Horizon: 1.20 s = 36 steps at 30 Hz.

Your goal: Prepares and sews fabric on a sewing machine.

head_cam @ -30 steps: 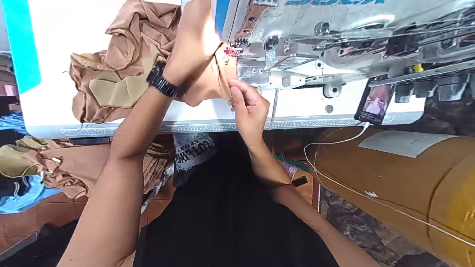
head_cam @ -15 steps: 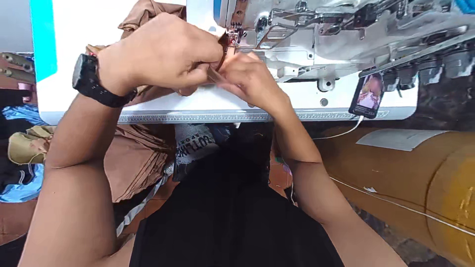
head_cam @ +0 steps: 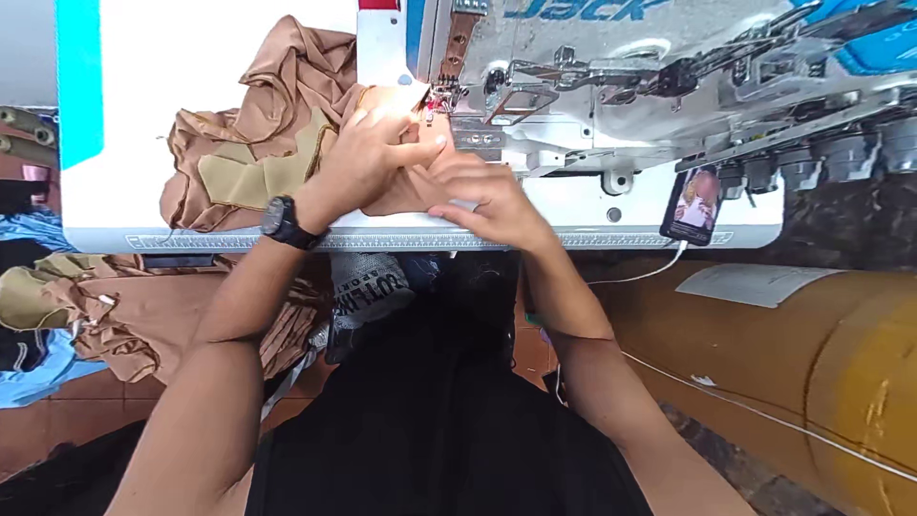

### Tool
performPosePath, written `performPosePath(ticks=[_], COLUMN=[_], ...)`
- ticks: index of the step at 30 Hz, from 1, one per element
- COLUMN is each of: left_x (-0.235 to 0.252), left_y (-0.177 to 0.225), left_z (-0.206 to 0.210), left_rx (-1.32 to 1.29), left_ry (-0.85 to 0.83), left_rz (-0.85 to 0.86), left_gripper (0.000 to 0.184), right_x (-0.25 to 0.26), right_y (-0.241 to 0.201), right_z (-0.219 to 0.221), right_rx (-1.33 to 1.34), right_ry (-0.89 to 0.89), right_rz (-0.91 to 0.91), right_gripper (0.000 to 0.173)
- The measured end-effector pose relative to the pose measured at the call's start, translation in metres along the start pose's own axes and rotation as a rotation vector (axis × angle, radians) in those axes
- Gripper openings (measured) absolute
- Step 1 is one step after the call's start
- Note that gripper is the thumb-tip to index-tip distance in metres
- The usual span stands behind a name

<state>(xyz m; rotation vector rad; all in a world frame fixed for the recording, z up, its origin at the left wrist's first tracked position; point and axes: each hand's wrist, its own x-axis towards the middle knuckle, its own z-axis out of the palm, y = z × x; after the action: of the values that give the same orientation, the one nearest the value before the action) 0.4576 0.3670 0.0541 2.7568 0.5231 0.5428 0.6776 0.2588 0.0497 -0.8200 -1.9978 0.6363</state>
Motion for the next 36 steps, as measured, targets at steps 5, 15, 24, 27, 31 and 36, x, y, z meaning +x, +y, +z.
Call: performPosePath(ticks=[5, 15, 24, 27, 31, 36], left_x=[0.008, 0.033, 0.035, 0.035, 0.035, 0.036], left_y=[-0.035, -0.015, -0.019, -0.019, -0.019, -0.019], left_z=[-0.030, -0.051, -0.060, -0.060, -0.059, -0.058], left_rx=[-0.123, 0.076, 0.108, 0.102, 0.085, 0.103], left_ry=[-0.108, -0.242, -0.229, -0.232, -0.233, -0.245], left_rz=[0.264, 0.401, 0.377, 0.371, 0.381, 0.356], left_gripper=[0.030, 0.025, 0.026, 0.027, 0.026, 0.027], right_x=[-0.016, -0.014, -0.012, -0.013, -0.013, -0.014], right_y=[0.013, 0.012, 0.012, 0.012, 0.012, 0.012], right_z=[0.047, 0.042, 0.040, 0.040, 0.040, 0.039], right_rx=[-0.208, -0.151, -0.147, -0.135, -0.141, -0.137], right_ry=[0.169, 0.156, 0.135, 0.141, 0.135, 0.124], right_rz=[-0.032, -0.019, -0.021, -0.021, -0.019, -0.020], right_gripper=[0.018, 0.018, 0.017, 0.017, 0.018, 0.019])
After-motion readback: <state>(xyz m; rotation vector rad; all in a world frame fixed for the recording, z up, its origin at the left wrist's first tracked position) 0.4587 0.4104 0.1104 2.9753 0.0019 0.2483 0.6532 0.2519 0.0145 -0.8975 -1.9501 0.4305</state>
